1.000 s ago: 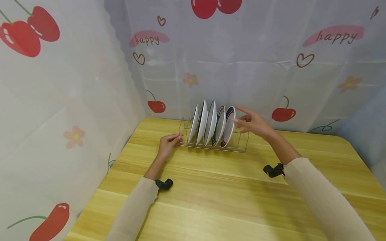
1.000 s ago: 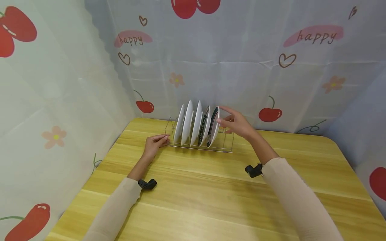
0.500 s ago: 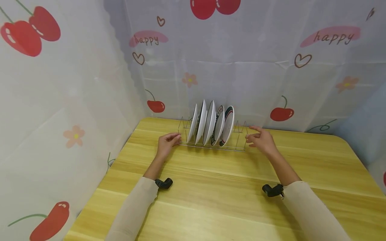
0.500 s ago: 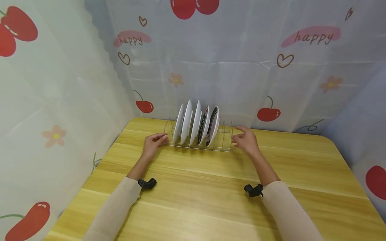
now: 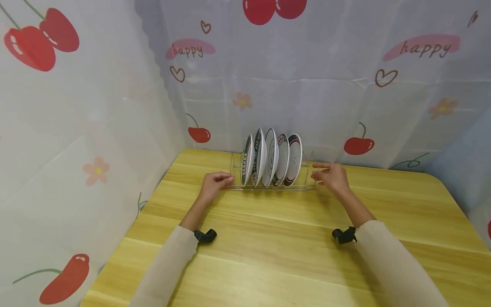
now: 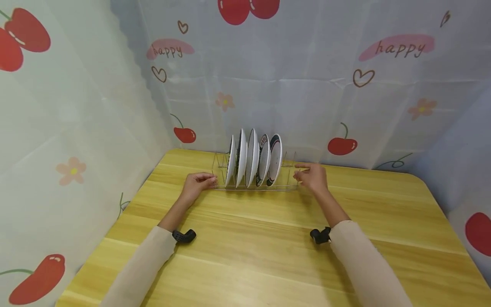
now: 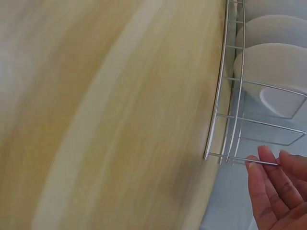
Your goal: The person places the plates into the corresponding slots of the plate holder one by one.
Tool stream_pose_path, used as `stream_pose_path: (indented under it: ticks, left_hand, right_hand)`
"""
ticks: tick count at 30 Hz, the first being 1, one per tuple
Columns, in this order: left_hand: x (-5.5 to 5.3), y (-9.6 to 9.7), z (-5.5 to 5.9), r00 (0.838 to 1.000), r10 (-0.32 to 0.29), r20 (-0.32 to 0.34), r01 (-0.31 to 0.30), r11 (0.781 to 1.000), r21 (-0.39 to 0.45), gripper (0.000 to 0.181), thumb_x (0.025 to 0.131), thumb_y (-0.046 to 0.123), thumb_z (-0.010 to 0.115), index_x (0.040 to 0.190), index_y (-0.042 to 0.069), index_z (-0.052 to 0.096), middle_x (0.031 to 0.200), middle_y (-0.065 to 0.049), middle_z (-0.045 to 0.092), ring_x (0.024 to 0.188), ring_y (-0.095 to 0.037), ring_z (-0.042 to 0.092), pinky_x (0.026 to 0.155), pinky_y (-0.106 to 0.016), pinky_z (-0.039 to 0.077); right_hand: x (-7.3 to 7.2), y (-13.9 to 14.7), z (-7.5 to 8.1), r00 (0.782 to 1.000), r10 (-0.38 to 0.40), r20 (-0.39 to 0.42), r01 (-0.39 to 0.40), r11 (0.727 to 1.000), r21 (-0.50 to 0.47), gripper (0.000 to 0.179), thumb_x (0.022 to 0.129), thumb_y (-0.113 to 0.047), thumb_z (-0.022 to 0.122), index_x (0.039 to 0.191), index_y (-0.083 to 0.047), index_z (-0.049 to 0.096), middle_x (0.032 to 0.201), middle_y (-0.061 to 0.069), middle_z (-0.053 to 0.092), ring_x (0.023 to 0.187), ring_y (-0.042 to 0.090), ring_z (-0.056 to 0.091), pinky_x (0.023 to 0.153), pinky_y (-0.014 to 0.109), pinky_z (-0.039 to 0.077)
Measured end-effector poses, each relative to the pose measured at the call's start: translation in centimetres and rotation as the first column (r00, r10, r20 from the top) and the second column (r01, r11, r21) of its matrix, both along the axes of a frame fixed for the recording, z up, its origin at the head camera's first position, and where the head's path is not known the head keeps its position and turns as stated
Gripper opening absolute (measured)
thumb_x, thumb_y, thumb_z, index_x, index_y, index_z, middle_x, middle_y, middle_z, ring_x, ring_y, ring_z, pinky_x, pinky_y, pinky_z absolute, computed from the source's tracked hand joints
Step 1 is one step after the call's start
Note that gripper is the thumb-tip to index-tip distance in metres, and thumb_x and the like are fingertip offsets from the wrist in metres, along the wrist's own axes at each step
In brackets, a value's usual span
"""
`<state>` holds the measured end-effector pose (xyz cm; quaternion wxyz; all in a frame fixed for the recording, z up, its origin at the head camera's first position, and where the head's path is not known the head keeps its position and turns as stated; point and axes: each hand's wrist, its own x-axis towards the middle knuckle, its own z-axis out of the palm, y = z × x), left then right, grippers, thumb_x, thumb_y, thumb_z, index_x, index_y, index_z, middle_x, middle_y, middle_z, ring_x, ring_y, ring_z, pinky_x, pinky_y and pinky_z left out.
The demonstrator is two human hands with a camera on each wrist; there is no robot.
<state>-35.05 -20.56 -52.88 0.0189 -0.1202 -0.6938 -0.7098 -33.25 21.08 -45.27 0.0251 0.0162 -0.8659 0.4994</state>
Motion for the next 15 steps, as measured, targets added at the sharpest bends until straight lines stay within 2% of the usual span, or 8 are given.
stream_pose_path:
  ticks: [4, 9, 15]
  left_hand:
    - [0.5, -0.1, 0.1, 0.995, -0.099, -0.02, 0.097, 0.992, -0.082, 0.021, 0.092, 0.006, 0.076, 0.105, -0.01, 0.075, 0.097, -0.014, 0.076, 0.084, -0.019, 0.075, 0.078, -0.038, 0.064]
    - [1.3, 0.2, 0.4, 0.971, -0.238, -0.036, 0.229, 0.96, -0.161, 0.018, 0.092, 0.005, 0.075, 0.102, -0.01, 0.075, 0.094, -0.012, 0.076, 0.083, -0.018, 0.074, 0.076, -0.038, 0.064]
    - [2.2, 1.3, 0.7, 0.944, -0.328, -0.026, 0.317, 0.927, -0.201, 0.016, 0.092, 0.006, 0.075, 0.102, -0.007, 0.077, 0.096, -0.012, 0.077, 0.083, -0.021, 0.074, 0.077, -0.038, 0.064]
  right_hand:
    - [-0.8, 0.5, 0.1, 1.0, -0.014, -0.009, 0.014, 1.0, 0.009, 0.028, 0.1, -0.005, 0.062, 0.123, 0.008, 0.069, 0.102, 0.028, 0.073, 0.089, 0.033, 0.075, 0.067, 0.03, 0.064]
    - [-1.7, 0.9, 0.0, 0.999, -0.033, 0.009, 0.033, 0.999, 0.008, 0.028, 0.101, -0.006, 0.061, 0.124, 0.009, 0.068, 0.105, 0.029, 0.072, 0.089, 0.031, 0.075, 0.062, 0.022, 0.061]
    - [-2.4, 1.1, -0.2, 0.994, -0.098, 0.039, 0.098, 0.995, -0.01, 0.03, 0.104, -0.013, 0.059, 0.127, 0.005, 0.068, 0.112, 0.027, 0.071, 0.096, 0.032, 0.074, 0.066, 0.025, 0.062]
